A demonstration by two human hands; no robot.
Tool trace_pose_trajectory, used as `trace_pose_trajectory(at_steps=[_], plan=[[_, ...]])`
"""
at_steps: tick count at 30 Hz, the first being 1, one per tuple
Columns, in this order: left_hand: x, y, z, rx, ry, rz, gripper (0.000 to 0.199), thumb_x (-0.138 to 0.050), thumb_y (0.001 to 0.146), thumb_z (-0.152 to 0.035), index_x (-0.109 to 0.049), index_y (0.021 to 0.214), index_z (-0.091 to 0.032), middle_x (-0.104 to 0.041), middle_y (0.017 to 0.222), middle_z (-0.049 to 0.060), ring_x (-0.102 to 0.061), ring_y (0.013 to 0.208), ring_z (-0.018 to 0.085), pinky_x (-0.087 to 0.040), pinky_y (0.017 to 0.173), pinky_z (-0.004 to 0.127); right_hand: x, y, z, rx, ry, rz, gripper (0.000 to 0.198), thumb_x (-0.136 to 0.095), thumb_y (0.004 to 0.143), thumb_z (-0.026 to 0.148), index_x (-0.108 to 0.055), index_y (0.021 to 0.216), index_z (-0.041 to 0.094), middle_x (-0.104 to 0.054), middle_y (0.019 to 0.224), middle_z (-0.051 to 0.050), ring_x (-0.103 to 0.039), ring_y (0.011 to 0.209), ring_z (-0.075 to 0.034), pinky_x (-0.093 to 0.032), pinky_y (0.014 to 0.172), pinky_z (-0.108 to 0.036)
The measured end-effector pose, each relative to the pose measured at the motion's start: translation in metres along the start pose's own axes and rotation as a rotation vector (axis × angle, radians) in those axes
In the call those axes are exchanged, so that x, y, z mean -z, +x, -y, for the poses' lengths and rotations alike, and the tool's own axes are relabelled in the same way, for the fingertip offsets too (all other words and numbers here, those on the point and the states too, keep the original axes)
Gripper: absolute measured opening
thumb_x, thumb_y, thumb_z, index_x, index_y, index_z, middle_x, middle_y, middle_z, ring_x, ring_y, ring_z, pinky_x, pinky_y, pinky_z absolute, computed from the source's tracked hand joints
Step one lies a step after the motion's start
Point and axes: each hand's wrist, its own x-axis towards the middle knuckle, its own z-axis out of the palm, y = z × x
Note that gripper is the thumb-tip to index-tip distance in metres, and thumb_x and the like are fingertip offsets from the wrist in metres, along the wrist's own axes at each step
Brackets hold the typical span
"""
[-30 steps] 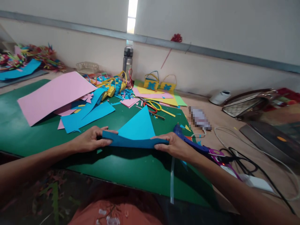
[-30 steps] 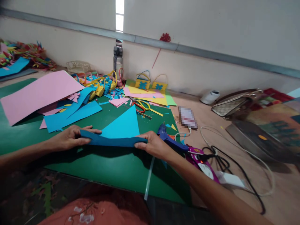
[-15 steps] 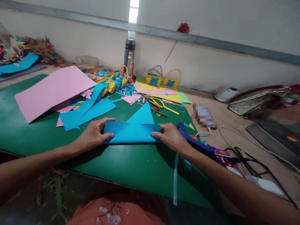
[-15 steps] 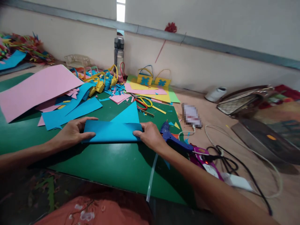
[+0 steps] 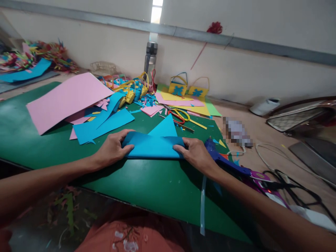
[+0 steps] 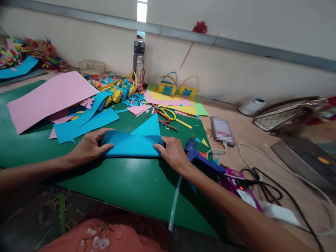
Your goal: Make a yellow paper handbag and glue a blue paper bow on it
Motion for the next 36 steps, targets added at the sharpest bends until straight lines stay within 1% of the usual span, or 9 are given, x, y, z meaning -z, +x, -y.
trace_pose_trajectory(at_steps=[5,9,12,20,24,26,29,33,36], plan=[[0.001,0.003,0.001,0.016,-0.003,-0.016,0.045,-0.053,0.075,-0.033,-0.053,0.116,-0.014,-0.055,0.078,0.0,-0.048,0.067,0.014,-0.041,0.065,0.026,-0.003,0.003,0.001,0.038,-0.117,-0.045,0.034,-0.05,0.076,0.033,-0.027,0.053,0.023,-0.035,0.05,0.005,-0.033,0.049,-0.012,-0.022,0.05,-0.026],[0.006,0.006,0.006,0.087,-0.186,0.085,0.057,-0.06,0.07,-0.035,-0.048,0.122,-0.013,-0.048,0.07,-0.003,-0.045,0.062,0.013,-0.039,0.058,0.024,-0.007,0.004,0.001,0.067,-0.2,-0.054,0.033,-0.05,0.077,0.032,-0.028,0.054,0.024,-0.039,0.048,0.003,-0.036,0.047,-0.015,-0.023,0.052,-0.028],[0.01,0.005,0.009,0.121,-0.302,0.129,0.064,-0.064,0.068,-0.036,-0.045,0.125,-0.012,-0.048,0.068,-0.003,-0.046,0.063,0.013,-0.041,0.064,0.026,-0.009,0.005,0.0,0.076,-0.245,-0.068,0.029,-0.051,0.077,0.033,-0.032,0.056,0.025,-0.044,0.051,0.0,-0.042,0.052,-0.018,-0.025,0.054,-0.029],[0.018,-0.001,0.008,0.077,-0.255,0.125,0.077,-0.065,0.069,-0.033,-0.034,0.136,-0.012,-0.021,0.06,-0.009,-0.026,0.055,0.009,-0.031,0.053,0.022,-0.012,0.006,-0.002,0.052,-0.241,-0.083,0.028,-0.052,0.076,0.034,-0.034,0.056,0.025,-0.047,0.053,-0.002,-0.045,0.057,-0.021,-0.026,0.055,-0.03],[0.017,-0.002,0.007,0.067,-0.14,0.1,0.074,-0.063,0.071,-0.032,-0.035,0.137,-0.017,-0.039,0.063,-0.006,-0.031,0.055,0.009,-0.037,0.054,0.022,-0.007,0.007,-0.003,0.018,-0.145,-0.051,0.032,-0.051,0.076,0.037,-0.031,0.054,0.024,-0.042,0.051,0.001,-0.039,0.052,-0.016,-0.025,0.052,-0.029],[0.016,-0.003,0.008,0.054,-0.104,0.089,0.069,-0.064,0.071,-0.032,-0.04,0.135,-0.02,-0.057,0.081,-0.001,-0.041,0.06,0.01,-0.041,0.06,0.025,-0.002,0.006,-0.003,-0.003,-0.075,0.0,0.032,-0.05,0.075,0.04,-0.034,0.053,0.023,-0.042,0.051,0.002,-0.039,0.05,-0.014,-0.026,0.049,-0.027],[0.013,-0.004,0.011,0.0,-0.082,0.102,0.05,-0.061,0.073,-0.034,-0.056,0.122,-0.024,-0.064,0.103,0.003,-0.053,0.079,0.018,-0.044,0.08,0.036,0.006,0.002,-0.004,-0.037,0.028,0.113,0.027,-0.051,0.073,0.04,-0.046,0.057,0.02,-0.048,0.054,0.002,-0.044,0.051,-0.013,-0.03,0.046,-0.024],[0.009,-0.005,0.018,0.003,-0.07,0.133,0.022,-0.058,0.075,-0.037,-0.074,0.084,-0.026,-0.07,0.073,0.002,-0.059,0.087,0.025,-0.031,0.098,0.052,0.013,-0.004,-0.005,-0.09,0.063,0.186,0.029,-0.055,0.07,0.04,-0.044,0.052,0.02,-0.042,0.05,0.005,-0.039,0.046,-0.01,-0.028,0.044,-0.024],[0.006,-0.006,0.021,-0.005,-0.081,0.126,0.02,-0.059,0.073,-0.037,-0.075,0.078,-0.027,-0.071,0.072,0.001,-0.061,0.082,0.024,-0.025,0.103,0.055,0.012,-0.004,-0.006,-0.12,0.027,0.172,0.04,-0.055,0.071,0.039,-0.03,0.045,0.022,-0.027,0.046,0.007,-0.027,0.044,-0.009,-0.021,0.044,-0.025]])
